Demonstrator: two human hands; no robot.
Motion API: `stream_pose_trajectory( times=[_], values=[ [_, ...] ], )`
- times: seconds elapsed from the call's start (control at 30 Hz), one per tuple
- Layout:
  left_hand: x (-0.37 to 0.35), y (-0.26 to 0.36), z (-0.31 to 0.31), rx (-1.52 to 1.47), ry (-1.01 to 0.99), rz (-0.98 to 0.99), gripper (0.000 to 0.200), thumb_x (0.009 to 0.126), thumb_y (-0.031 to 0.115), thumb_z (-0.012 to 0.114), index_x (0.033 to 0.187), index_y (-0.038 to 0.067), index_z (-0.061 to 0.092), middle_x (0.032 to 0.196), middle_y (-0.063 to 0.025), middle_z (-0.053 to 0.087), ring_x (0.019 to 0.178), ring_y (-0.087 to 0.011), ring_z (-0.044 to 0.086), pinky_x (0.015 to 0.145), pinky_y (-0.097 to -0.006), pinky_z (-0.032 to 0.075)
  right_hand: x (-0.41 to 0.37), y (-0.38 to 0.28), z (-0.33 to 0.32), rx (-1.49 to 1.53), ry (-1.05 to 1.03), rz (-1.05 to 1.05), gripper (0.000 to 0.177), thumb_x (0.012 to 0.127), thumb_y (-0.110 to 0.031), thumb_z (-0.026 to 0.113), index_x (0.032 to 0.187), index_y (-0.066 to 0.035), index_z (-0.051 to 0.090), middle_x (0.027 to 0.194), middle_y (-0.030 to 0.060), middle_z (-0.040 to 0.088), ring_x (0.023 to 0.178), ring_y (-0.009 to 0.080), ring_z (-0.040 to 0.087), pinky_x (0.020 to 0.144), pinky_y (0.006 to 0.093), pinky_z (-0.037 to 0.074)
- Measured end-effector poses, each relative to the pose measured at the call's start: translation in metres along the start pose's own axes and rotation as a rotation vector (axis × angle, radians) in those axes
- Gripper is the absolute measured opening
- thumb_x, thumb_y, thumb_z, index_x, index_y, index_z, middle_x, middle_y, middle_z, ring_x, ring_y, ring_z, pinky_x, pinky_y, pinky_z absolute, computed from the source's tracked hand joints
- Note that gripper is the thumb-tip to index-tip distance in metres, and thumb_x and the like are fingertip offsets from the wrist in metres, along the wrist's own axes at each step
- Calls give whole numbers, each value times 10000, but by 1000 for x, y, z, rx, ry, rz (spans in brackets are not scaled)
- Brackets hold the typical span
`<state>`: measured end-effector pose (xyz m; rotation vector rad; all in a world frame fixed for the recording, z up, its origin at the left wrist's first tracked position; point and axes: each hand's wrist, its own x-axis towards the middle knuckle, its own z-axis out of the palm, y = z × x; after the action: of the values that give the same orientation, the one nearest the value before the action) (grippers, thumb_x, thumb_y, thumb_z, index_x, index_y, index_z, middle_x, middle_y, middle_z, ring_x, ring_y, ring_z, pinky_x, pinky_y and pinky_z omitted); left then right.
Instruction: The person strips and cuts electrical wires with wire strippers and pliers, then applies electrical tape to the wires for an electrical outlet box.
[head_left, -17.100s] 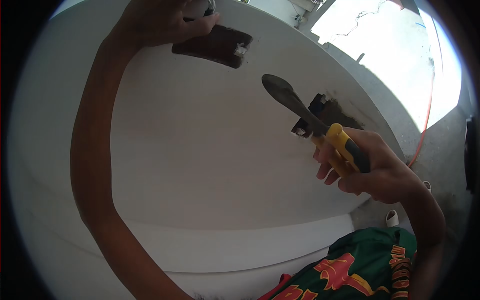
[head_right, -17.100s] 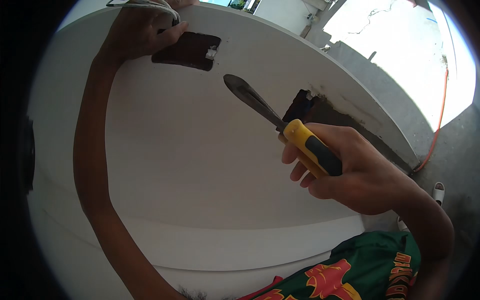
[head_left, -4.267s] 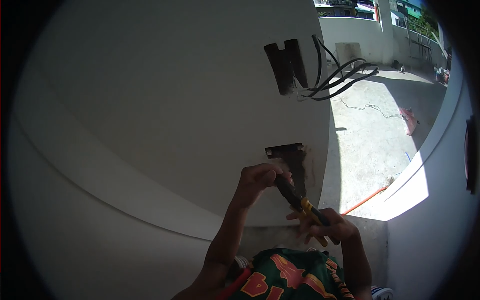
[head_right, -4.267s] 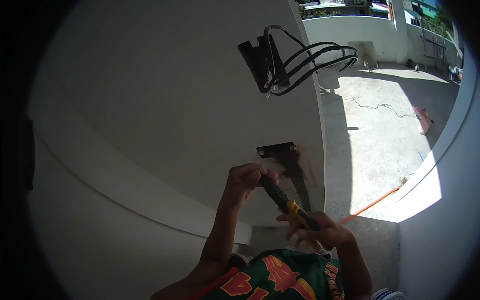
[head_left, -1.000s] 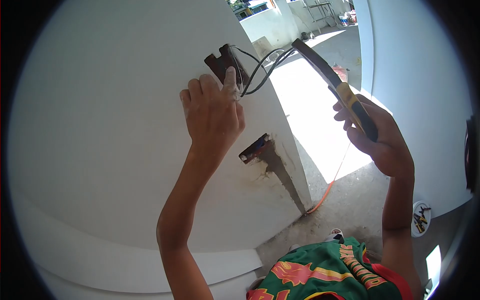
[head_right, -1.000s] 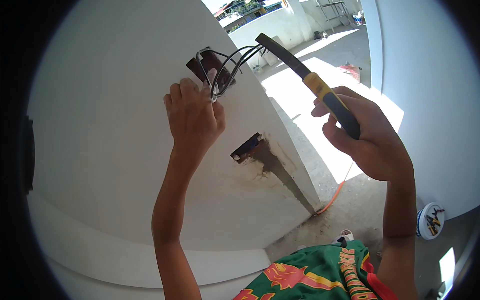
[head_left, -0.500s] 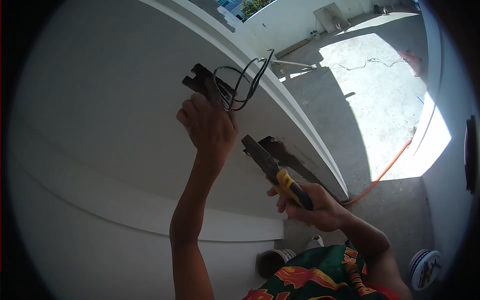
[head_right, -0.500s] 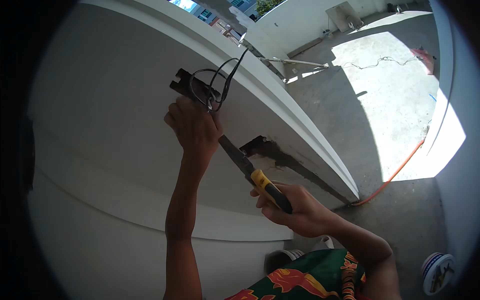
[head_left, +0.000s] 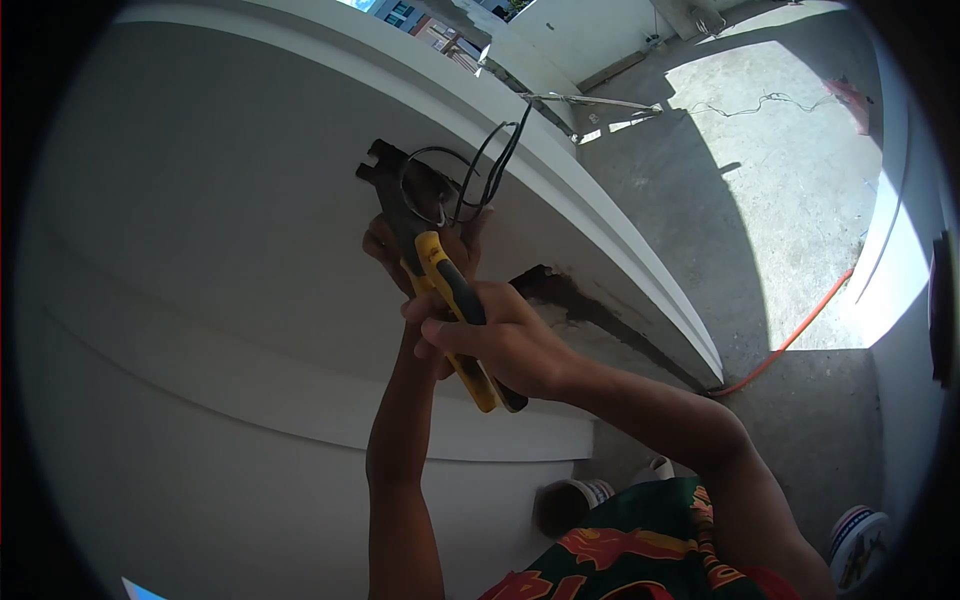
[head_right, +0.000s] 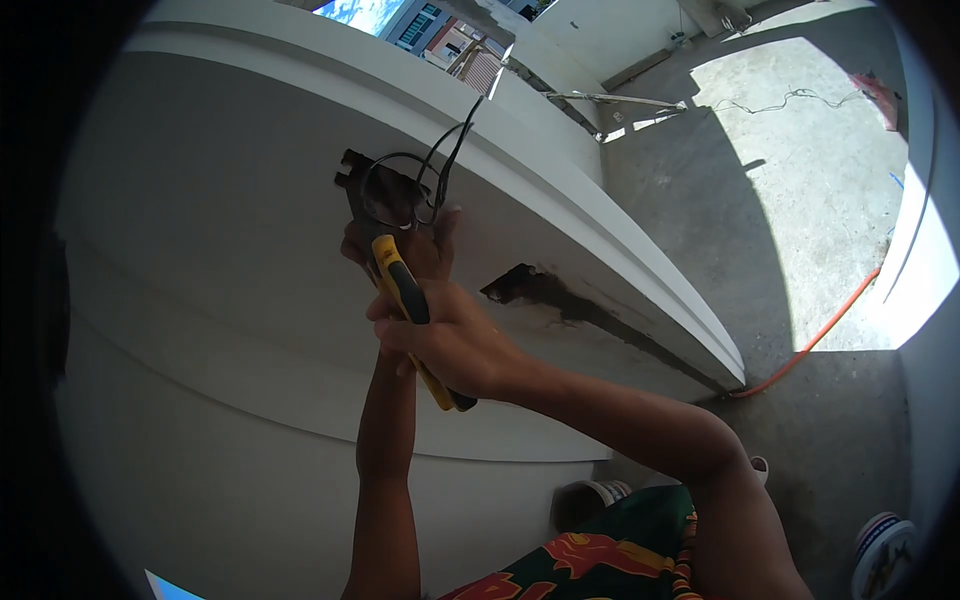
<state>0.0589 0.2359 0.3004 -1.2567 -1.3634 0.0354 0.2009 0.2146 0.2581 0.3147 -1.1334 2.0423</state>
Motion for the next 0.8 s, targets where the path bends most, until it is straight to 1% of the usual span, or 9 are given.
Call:
stream_pose_trajectory(
  times=[0.07, 0.17, 0.27, 0.37, 0.47, 0.57, 0.67, 0.8],
  values=[
    [-7, -2, -5, 85, 112, 140, 622, 950, 608, 401, 1104, 15, 509, 964, -126, 503, 876, -251, 433, 753, -410, 351, 9, -3, 1, -78, 5, 28, 361, 909, -184, 550, 1150, 84, 524, 912, 140, 615, 817, 198, 659, 760, 322, 550],
    [-9, -3, 1, 145, 269, 216, 616, 955, 596, 402, 1130, 13, 494, 982, -128, 515, 851, -246, 433, 742, -405, 359, 12, -6, 15, -104, 100, 42, 396, 873, -180, 571, 1155, 94, 525, 884, 138, 609, 734, 196, 654, 748, 311, 551],
    [-18, -6, 7, 92, 303, 210, 608, 950, 588, 411, 1129, 13, 491, 985, -130, 509, 854, -248, 432, 744, -407, 359, 17, -1, 26, 79, 199, 91, 411, 850, -176, 587, 1152, 96, 527, 925, 149, 594, 794, 204, 650, 741, 317, 558],
    [-26, -7, 18, 15, 326, 172, 600, 946, 580, 420, 1129, 12, 489, 989, -132, 503, 857, -250, 432, 746, -408, 359, 23, 7, 29, 117, 226, 8, 403, 841, -152, 587, 1151, 98, 522, 981, 168, 574, 870, 213, 641, 745, 320, 563],
    [-27, -5, 31, -49, 357, 140, 593, 942, 572, 430, 1128, 12, 487, 993, -134, 498, 860, -251, 431, 748, -409, 359, 26, 5, 24, 108, 192, 5, 403, 835, -138, 586, 1154, 97, 518, 1027, 182, 555, 943, 225, 629, 755, 331, 567],
    [-24, -2, 43, -77, 388, 110, 585, 937, 564, 439, 1127, 12, 484, 996, -136, 492, 863, -253, 430, 750, -411, 359, 37, 6, 14, 89, 224, -75, 408, 834, -128, 579, 1173, 90, 517, 1004, 184, 574, 881, 228, 649, 751, 325, 560],
    [-25, -2, 47, -94, 404, 103, 578, 933, 555, 448, 1127, 11, 482, 1000, -138, 487, 865, -255, 429, 752, -412, 360, 33, -4, 1, 46, 137, 14, 414, 832, -125, 579, 1188, 77, 520, 986, 184, 596, 811, 228, 667, 737, 312, 553],
    [-29, -2, 47, -107, 414, 116, 570, 927, 545, 461, 1126, 11, 478, 1005, -140, 479, 869, -258, 428, 755, -414, 360, 32, -5, -7, 4, 91, 6, 419, 828, -132, 585, 1190, 69, 523, 963, 176, 613, 765, 221, 675, 730, 303, 544]
  ],
)
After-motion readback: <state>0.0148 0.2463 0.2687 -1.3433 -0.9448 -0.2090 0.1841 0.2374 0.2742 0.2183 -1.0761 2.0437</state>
